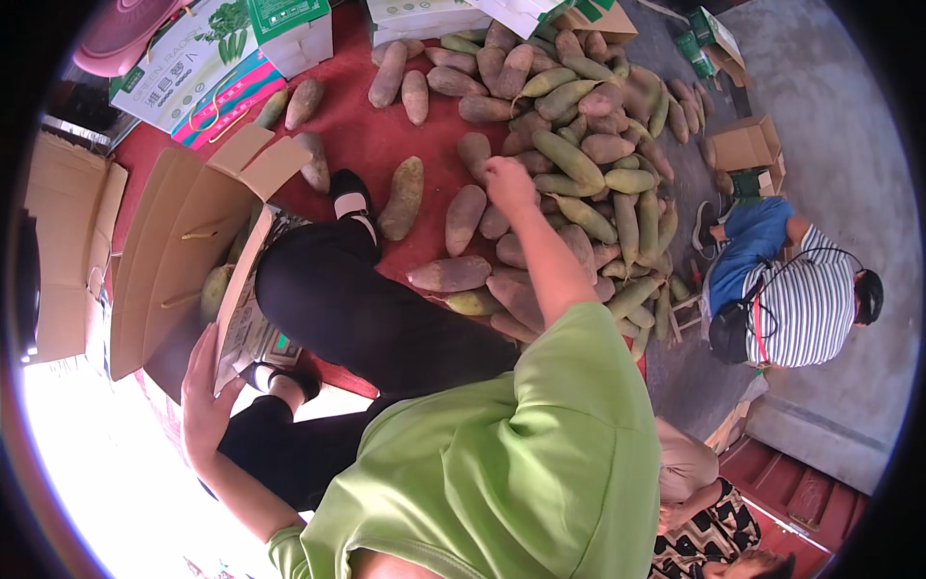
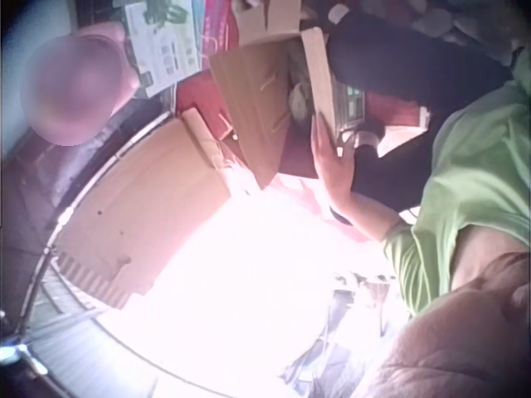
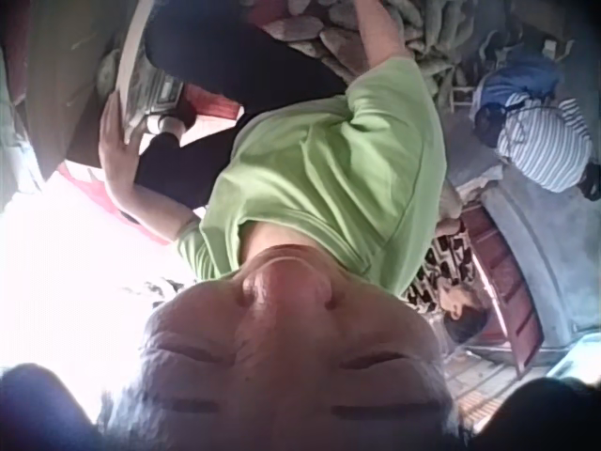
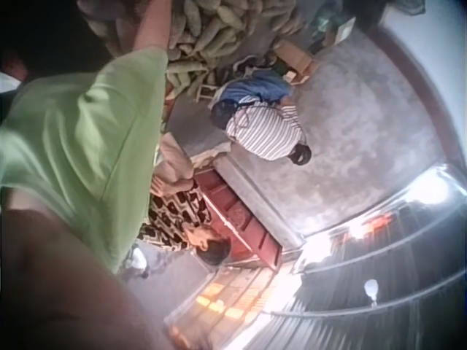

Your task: The recorder sorts through a pile of vegetables on the floor, weighs them, and packs them into cardboard boxes.

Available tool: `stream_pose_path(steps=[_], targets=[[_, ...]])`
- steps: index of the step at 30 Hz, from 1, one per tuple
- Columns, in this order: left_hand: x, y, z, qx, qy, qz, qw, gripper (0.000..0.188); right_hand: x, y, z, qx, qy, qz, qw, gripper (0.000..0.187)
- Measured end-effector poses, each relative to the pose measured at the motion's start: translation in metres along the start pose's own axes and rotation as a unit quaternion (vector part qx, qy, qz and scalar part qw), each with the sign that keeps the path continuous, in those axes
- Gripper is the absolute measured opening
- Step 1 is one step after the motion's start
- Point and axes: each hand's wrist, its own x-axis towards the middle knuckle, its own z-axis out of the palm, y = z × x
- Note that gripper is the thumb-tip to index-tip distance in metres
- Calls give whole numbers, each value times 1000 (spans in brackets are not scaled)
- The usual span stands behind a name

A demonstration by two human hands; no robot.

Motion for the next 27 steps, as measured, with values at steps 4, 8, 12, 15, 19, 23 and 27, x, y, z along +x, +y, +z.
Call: stream_pose_path(steps=[4, 8, 12, 15, 19, 23, 27], targets=[[-4, -7, -4, -25, -8, 17, 1000, 68, -3, 45, -40, -125, 52, 104, 985, 35], [-1, -10, -2, -105, 1, 33, 994, 70, -1, 88, -70, -223, -2, 227, 948, 58], [3, -11, -6, -85, 4, 35, 996, 72, 2, 109, -72, -247, -23, 290, 925, 75], [6, -9, -5, -96, 6, 17, 995, 71, 6, 108, -71, -201, -78, 320, 923, 81], [13, -4, -3, -103, -1, 10, 995, 71, 14, 89, -80, -251, -103, 347, 897, 79], [20, -2, 3, -96, 3, 23, 995, 74, 19, 115, -61, -225, -42, 382, 895, 63], [12, -2, 1, -88, -1, 11, 996, 74, 13, 88, -55, -231, -55, 358, 903, 56]])
